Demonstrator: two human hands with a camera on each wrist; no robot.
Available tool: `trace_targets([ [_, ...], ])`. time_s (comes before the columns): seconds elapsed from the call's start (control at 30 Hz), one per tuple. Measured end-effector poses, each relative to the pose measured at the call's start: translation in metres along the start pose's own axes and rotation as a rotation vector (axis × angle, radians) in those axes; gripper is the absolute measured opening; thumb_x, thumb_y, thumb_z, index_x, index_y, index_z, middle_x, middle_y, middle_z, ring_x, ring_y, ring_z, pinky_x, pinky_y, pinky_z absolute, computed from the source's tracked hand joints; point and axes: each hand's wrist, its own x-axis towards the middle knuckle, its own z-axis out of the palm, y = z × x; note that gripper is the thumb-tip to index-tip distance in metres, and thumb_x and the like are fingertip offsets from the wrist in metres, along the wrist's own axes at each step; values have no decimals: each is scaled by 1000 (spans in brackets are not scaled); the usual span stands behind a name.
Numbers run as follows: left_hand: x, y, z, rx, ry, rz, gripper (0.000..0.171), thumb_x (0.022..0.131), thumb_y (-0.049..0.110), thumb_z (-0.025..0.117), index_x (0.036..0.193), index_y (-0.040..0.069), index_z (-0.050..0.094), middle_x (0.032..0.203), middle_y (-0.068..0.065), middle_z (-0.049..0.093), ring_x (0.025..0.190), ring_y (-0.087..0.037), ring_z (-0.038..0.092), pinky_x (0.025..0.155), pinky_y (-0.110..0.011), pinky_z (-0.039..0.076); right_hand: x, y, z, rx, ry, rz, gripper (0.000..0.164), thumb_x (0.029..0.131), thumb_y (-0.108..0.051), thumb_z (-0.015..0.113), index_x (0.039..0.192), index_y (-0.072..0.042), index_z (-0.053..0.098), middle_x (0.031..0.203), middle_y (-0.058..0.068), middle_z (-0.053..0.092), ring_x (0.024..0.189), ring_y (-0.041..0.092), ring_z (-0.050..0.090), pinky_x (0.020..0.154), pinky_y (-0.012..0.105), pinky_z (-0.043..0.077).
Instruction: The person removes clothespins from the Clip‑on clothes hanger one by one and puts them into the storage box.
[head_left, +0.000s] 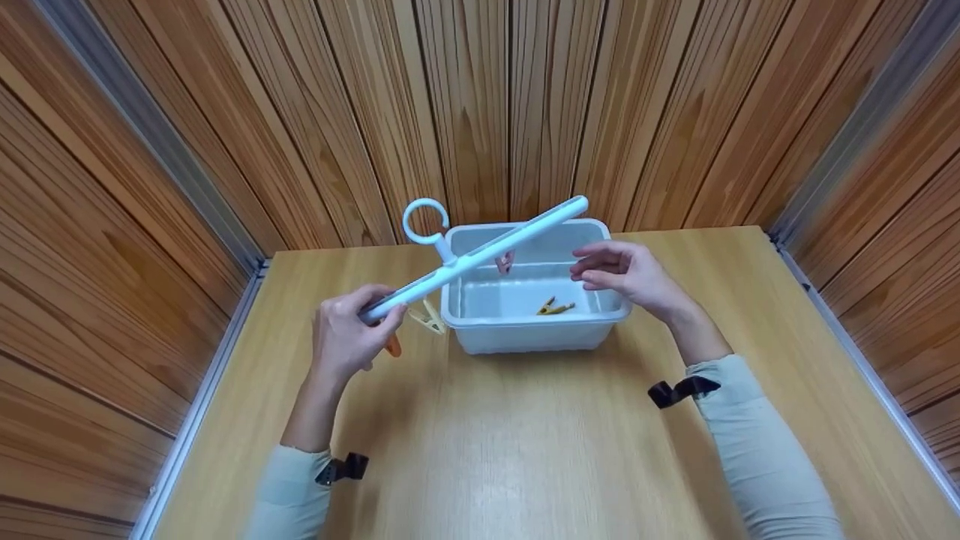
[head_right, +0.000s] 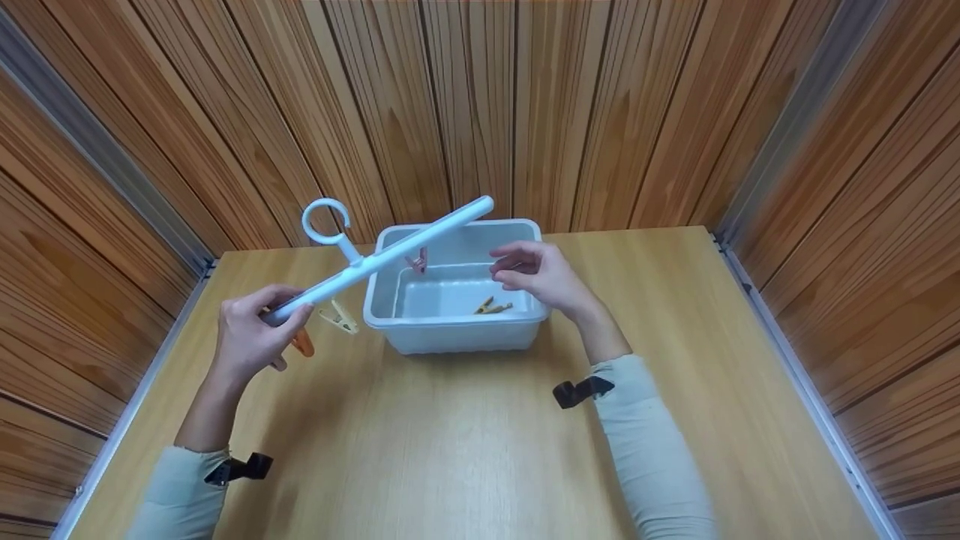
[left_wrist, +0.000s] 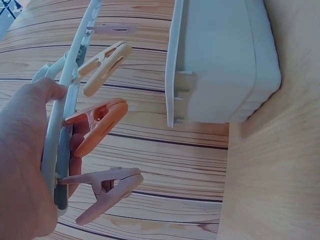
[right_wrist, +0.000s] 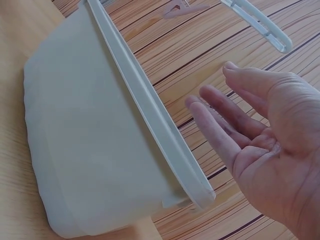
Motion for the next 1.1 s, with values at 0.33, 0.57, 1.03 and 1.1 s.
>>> trace_targets([
  [0.33, 7, 5, 4, -27, -21, 39, 21, 96, 18, 89, 113, 6, 85, 92, -10, 85, 72, -19, 67, 69, -19, 49, -5, 9, 5, 101, 33, -37, 42, 109, -9, 72, 150, -1, 65, 127, -3, 81, 123, 18, 80, 101, 29, 66],
  [0.57, 11, 9, 7, -94, -70, 47, 20, 96, 16, 89, 112, 6, 86, 94, -10, 86, 72, -17, 68, 68, -19, 51, -11, 18, 11, 306, -29, -166, 41, 109, 4, 65, 146, -13, 69, 138, 1, 80, 133, 16, 76, 109, 34, 64],
  [1.03, 16, 17, 11, -142, -148, 50, 17, 98, 16, 87, 112, 6, 86, 95, -10, 86, 73, -17, 69, 67, -18, 53, -9, 33, 22, 551, -230, -335, 51, 112, 7, 56, 160, -9, 58, 154, 10, 72, 147, 24, 69, 116, 41, 61],
  [1.1, 16, 18, 13, -151, -157, 45, 17, 98, 17, 87, 112, 7, 87, 95, -10, 86, 74, -16, 70, 68, -18, 54, -9, 34, 23, 571, -246, -339, 51, 112, 7, 56, 159, -12, 60, 154, 9, 72, 147, 23, 70, 116, 41, 61],
])
